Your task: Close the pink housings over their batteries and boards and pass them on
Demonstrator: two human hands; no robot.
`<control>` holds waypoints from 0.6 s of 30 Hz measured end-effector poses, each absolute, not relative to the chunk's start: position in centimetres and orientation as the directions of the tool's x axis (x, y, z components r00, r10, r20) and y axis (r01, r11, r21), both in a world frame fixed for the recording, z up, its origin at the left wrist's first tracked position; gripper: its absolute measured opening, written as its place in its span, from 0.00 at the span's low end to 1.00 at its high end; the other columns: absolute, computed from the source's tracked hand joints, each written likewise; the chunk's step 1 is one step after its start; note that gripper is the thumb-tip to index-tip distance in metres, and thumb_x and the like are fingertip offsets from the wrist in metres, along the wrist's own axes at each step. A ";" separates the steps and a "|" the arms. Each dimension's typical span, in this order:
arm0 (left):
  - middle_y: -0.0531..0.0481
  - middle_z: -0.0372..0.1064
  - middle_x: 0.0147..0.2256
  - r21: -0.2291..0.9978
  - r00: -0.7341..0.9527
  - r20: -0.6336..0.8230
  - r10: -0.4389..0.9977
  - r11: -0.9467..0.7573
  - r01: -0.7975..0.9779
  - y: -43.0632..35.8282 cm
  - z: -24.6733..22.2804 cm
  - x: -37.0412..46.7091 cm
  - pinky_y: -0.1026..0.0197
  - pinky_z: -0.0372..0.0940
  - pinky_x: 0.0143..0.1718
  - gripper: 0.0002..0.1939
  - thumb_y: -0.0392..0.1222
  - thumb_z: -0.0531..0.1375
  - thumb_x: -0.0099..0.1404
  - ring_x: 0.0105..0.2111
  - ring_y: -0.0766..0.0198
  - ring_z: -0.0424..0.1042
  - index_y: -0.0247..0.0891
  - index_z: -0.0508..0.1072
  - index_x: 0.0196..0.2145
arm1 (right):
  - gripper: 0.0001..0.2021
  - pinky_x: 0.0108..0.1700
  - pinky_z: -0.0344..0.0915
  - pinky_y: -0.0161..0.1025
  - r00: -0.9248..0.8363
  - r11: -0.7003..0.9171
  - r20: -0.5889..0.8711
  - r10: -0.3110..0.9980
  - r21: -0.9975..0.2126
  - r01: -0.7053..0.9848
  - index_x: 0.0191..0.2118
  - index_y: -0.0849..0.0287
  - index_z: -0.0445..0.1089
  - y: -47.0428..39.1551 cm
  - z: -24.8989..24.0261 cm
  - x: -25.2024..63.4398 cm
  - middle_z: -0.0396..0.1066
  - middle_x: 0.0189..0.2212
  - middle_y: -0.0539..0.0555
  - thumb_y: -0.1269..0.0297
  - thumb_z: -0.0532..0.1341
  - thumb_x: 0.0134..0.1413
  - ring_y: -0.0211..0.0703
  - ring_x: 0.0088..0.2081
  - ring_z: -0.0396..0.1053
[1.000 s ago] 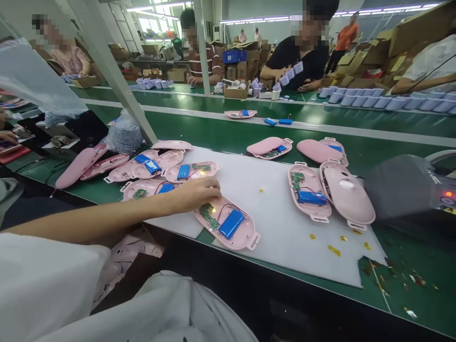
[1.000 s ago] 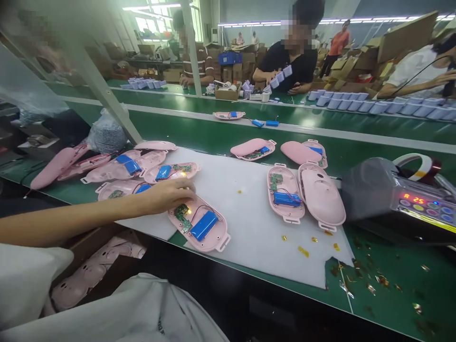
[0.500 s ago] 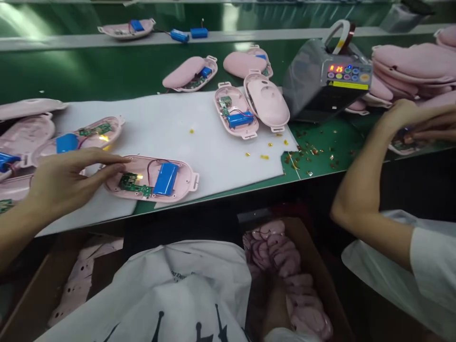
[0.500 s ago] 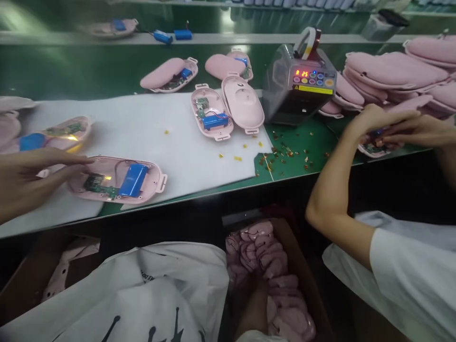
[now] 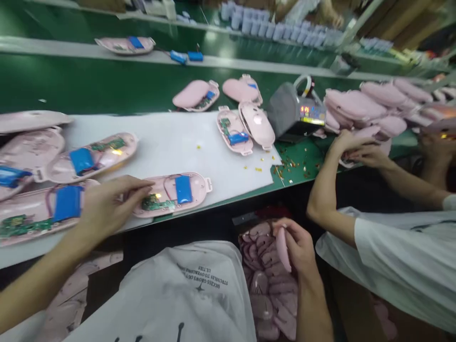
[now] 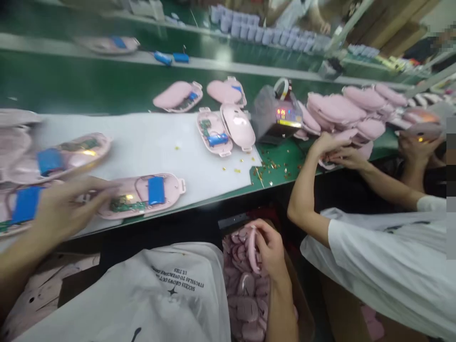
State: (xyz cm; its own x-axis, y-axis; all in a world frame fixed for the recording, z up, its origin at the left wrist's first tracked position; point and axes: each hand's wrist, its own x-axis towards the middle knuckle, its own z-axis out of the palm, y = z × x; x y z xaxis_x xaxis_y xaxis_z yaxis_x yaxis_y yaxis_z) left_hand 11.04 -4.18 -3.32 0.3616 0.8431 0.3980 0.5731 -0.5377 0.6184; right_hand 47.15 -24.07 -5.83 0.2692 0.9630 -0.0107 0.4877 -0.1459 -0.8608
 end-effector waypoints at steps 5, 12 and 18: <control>0.52 0.76 0.26 0.822 0.176 0.323 0.930 -0.368 0.434 -4.8 -4.3 10.7 0.64 0.69 0.27 0.12 0.49 0.60 0.66 0.24 0.64 0.74 0.38 0.79 0.35 | 0.13 0.45 0.67 0.39 -0.345 0.367 0.176 0.922 -0.680 0.635 0.44 0.56 0.77 -7.2 -0.2 39.2 0.76 0.39 0.55 0.67 0.54 0.65 0.43 0.41 0.73; 0.51 0.74 0.27 0.939 -0.037 0.237 0.971 -0.219 0.264 -5.3 -5.3 11.3 0.65 0.70 0.28 0.08 0.43 0.58 0.69 0.25 0.64 0.76 0.37 0.75 0.36 | 0.11 0.41 0.64 0.40 -0.356 0.237 -0.099 0.929 -0.579 0.780 0.43 0.55 0.76 0.5 -2.3 32.0 0.78 0.36 0.53 0.56 0.62 0.60 0.47 0.39 0.73; 0.40 0.68 0.56 0.831 0.179 0.370 0.912 -0.411 0.375 -4.9 -4.6 10.8 0.54 0.71 0.51 0.14 0.45 0.53 0.72 0.52 0.55 0.72 0.38 0.75 0.36 | 0.10 0.41 0.62 0.38 -0.297 0.218 -0.053 0.953 -0.562 0.798 0.34 0.57 0.75 -0.1 -1.3 32.1 0.77 0.33 0.52 0.61 0.59 0.63 0.44 0.37 0.72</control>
